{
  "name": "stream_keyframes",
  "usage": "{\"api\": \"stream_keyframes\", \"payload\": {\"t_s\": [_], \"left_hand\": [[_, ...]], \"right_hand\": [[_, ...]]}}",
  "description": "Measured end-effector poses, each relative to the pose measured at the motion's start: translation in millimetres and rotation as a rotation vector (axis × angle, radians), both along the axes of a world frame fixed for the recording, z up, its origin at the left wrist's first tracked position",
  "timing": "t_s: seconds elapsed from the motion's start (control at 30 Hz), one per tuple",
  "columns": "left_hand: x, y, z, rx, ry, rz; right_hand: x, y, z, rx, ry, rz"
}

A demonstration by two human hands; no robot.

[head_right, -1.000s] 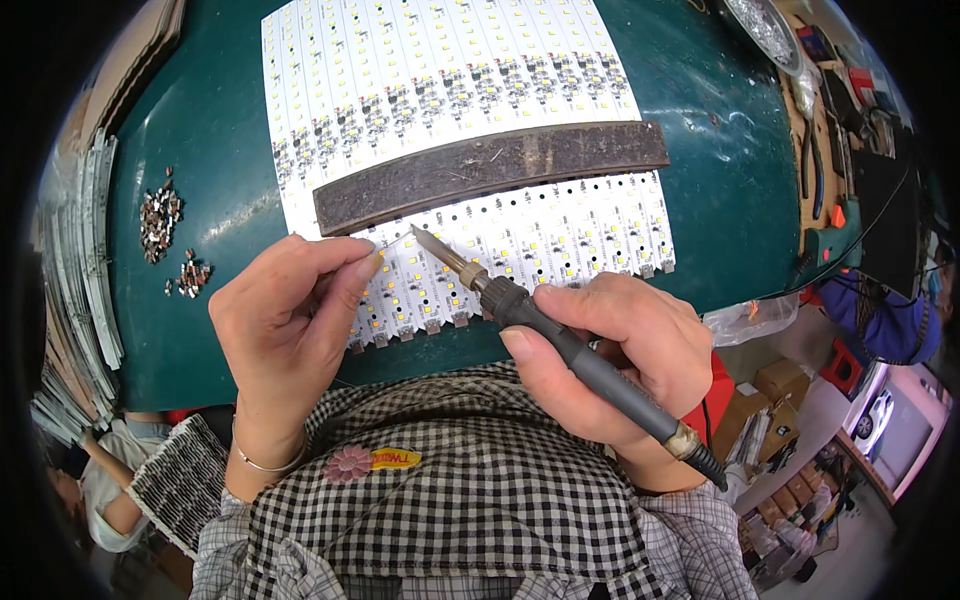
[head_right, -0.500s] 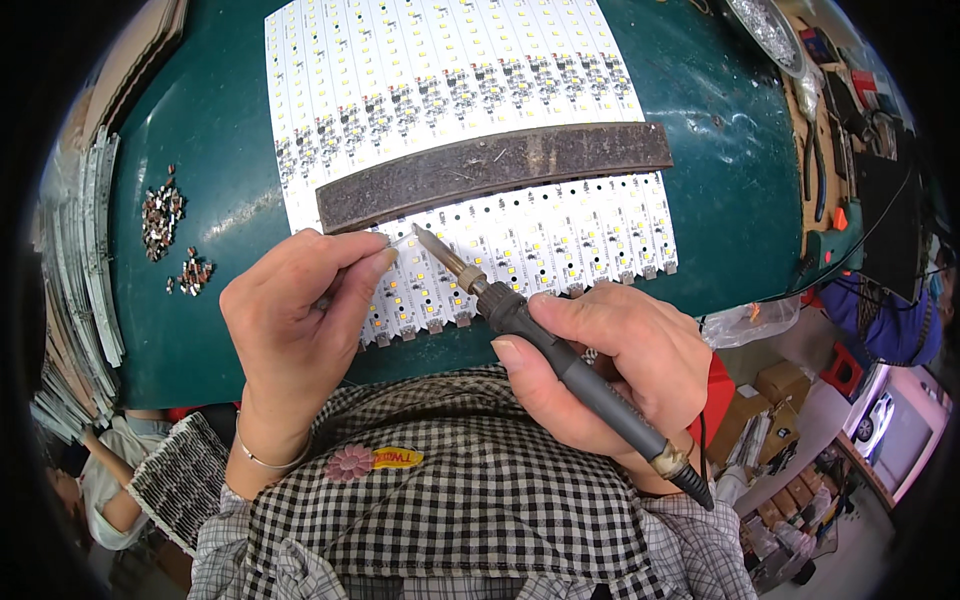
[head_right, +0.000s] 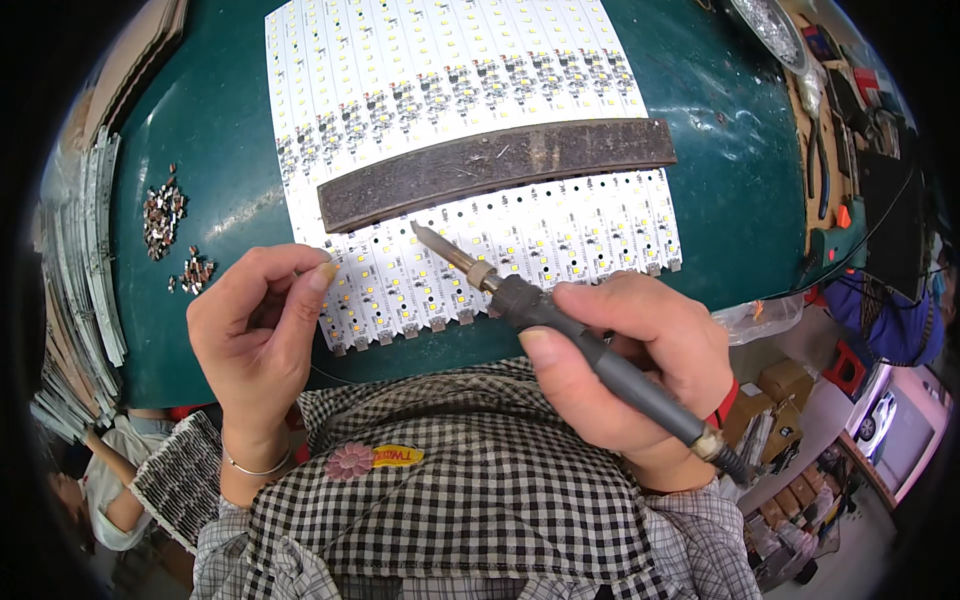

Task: The person inserts small components into circuit board sheets by hand, solders connections using a soldering iron, stacks the sheet onto a pile, and inserts components into another sheet.

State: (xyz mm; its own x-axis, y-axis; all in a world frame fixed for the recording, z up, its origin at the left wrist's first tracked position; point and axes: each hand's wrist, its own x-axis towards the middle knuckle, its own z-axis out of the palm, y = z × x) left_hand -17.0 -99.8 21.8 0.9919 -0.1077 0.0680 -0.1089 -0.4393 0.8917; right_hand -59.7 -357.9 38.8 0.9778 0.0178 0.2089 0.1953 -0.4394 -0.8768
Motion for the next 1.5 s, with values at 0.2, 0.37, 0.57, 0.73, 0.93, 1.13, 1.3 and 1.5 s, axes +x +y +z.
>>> {"api": "stream_keyframes", "payload": {"t_s": [0.2,0.37,0.57,0.73,0.93,1.13,1.3,1.5], "left_hand": [[0,-2,-6,0.013,-0.082,-0.017],[0,-5,-6,0.078,-0.087,-0.091],[2,-8,-6,0.219,-0.192,-0.086],[2,-10,-7,0.209,-0.222,-0.098],[-5,-2,-3,0.059,-0.075,0.027],[-6,10,4,0.141,-0.030,-0.004],[-7,9,-2,0.110,-0.129,-0.021],[-3,7,-1,0.176,-0.166,-0.036]], "right_hand": [[7,10,0,-0.045,-0.022,0.091],[7,14,-2,-0.052,-0.014,0.100],[7,16,-1,-0.114,-0.095,0.135],[7,16,1,-0.124,-0.094,0.160],[-7,4,-7,0.128,-0.035,0.043],[-4,9,-7,0.107,-0.049,0.060],[5,20,-9,0.013,-0.140,0.161],[5,25,-4,-0.062,-0.051,0.142]]}}
